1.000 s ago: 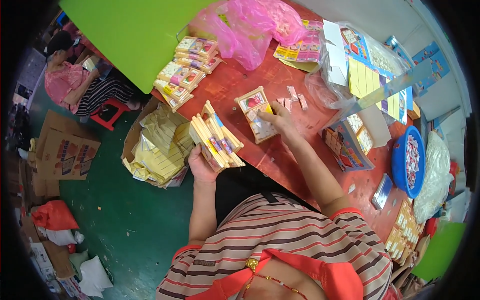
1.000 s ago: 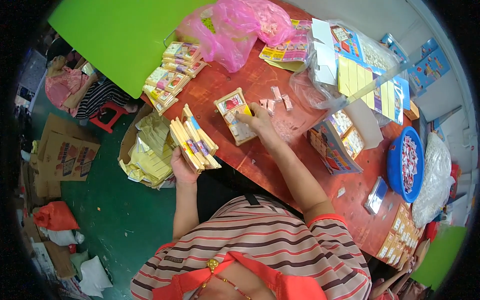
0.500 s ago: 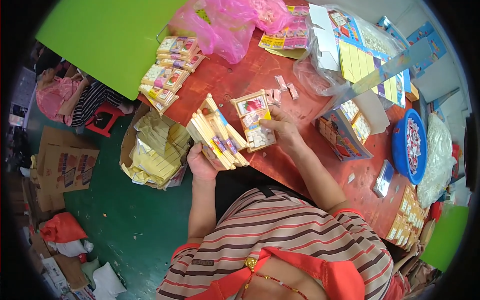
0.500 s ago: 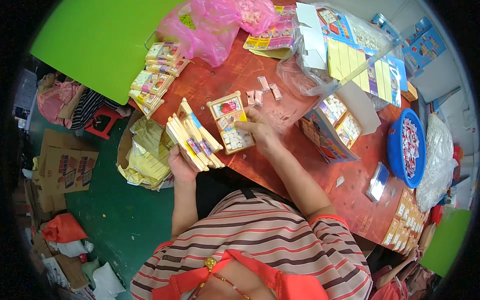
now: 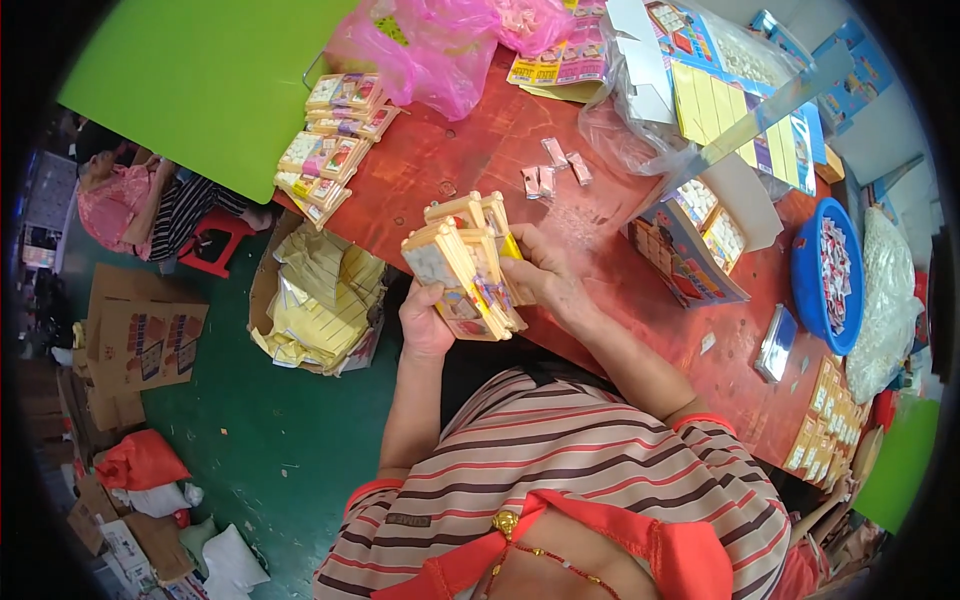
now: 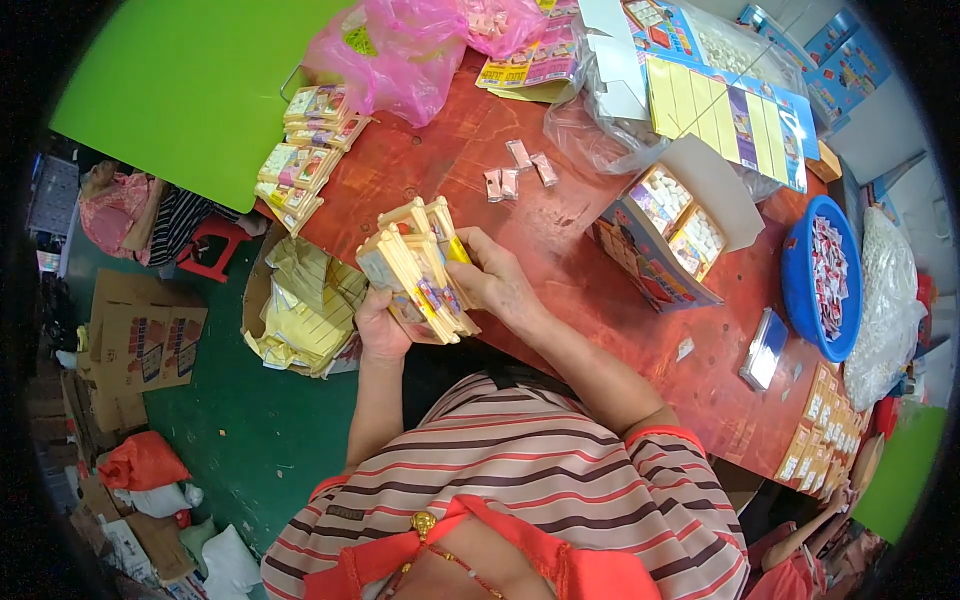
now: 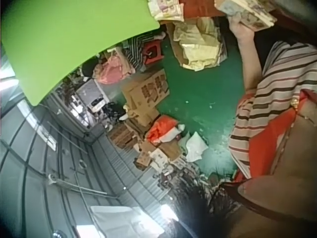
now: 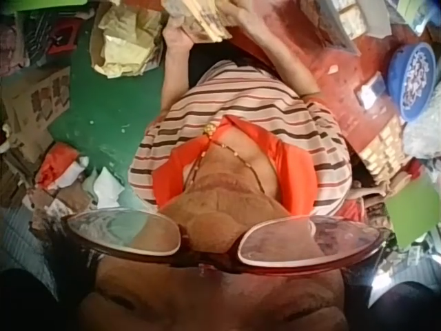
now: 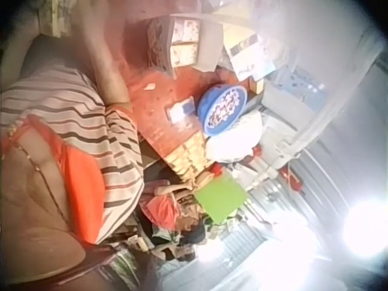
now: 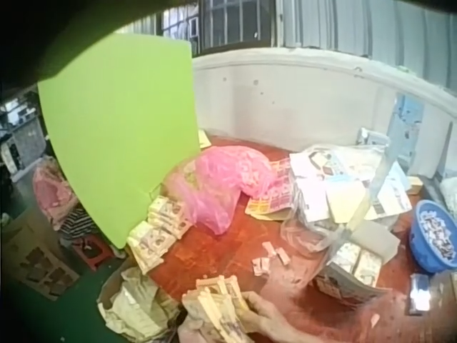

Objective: Folding cardboard boxes and filling them with individually wrapped biscuit packets.

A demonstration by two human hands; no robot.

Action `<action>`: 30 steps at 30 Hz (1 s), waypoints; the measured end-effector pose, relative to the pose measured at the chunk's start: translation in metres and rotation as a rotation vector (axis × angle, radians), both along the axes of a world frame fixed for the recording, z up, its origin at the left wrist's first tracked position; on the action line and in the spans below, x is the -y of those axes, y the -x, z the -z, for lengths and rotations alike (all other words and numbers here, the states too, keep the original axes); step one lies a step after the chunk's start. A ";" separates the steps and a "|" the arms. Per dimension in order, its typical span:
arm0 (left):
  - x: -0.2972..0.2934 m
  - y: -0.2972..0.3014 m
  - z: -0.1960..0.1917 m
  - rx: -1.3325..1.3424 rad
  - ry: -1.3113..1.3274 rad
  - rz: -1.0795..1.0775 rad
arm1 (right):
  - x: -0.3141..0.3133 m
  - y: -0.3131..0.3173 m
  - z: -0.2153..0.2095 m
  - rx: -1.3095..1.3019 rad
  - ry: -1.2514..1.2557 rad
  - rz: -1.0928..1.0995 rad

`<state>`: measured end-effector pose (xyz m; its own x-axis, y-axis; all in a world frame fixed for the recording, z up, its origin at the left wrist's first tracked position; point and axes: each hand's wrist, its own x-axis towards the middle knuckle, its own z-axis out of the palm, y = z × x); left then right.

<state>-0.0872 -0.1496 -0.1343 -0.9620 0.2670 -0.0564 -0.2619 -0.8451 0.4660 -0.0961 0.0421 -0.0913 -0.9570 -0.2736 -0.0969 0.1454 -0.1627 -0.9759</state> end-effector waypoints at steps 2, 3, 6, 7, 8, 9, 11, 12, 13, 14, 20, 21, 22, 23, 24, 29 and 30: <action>-0.004 -0.001 -0.005 0.010 -0.015 0.044 | -0.001 -0.003 -0.005 0.112 0.103 -0.004; -0.005 -0.001 -0.005 0.008 -0.015 0.045 | -0.002 -0.004 -0.010 0.110 0.103 -0.003; -0.012 -0.003 -0.010 -0.039 0.089 -0.012 | -0.010 -0.006 -0.017 -0.035 0.003 -0.085; -0.016 -0.004 -0.013 -0.058 0.124 -0.061 | -0.012 -0.006 -0.017 -0.177 -0.122 -0.099; -0.020 -0.004 -0.017 -0.078 0.160 -0.110 | -0.014 -0.006 -0.017 -0.321 -0.246 -0.114; -0.023 -0.003 -0.019 -0.082 0.158 -0.110 | -0.016 -0.005 -0.017 -0.464 -0.371 -0.129; -0.027 -0.001 -0.022 -0.306 0.496 -0.177 | -0.020 0.004 -0.019 -0.549 -0.426 -0.133; -0.027 0.001 -0.024 -0.307 0.494 -0.180 | -0.023 0.007 -0.019 -0.630 -0.479 -0.137; -0.028 0.005 -0.025 -0.360 0.554 -0.106 | -0.025 0.007 -0.019 -0.566 -0.544 -0.128; -0.030 0.007 -0.027 -0.413 0.610 -0.026 | -0.028 0.007 -0.017 -0.565 -0.549 -0.125; -0.036 0.007 -0.001 -0.539 0.604 0.052 | -0.035 0.004 0.008 -0.815 -0.666 -0.007; -0.038 0.005 0.000 -0.550 0.591 -0.012 | -0.035 0.003 0.008 -0.811 -0.664 -0.010; -0.040 0.003 0.002 -0.561 0.579 -0.077 | -0.033 0.002 0.007 -0.814 -0.678 -0.001; -0.043 0.001 0.001 -0.537 0.583 -0.081 | -0.033 0.003 0.005 -0.819 -0.697 0.012; -0.048 0.002 0.001 -0.538 0.580 -0.080 | -0.032 0.005 0.010 -0.819 -0.700 0.013; -0.054 0.005 0.008 -0.581 0.685 -0.177 | -0.027 0.015 0.025 -0.957 -0.717 -0.025; -0.053 0.006 0.009 -0.582 0.725 -0.189 | -0.023 0.015 0.025 -0.958 -0.714 -0.029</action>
<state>-0.0928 -0.0969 -0.1429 -0.9149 0.1918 0.3552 0.2889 -0.3036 0.9080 -0.1107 0.0655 -0.1160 -0.7174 -0.4706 0.5137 -0.6960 0.4519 -0.5580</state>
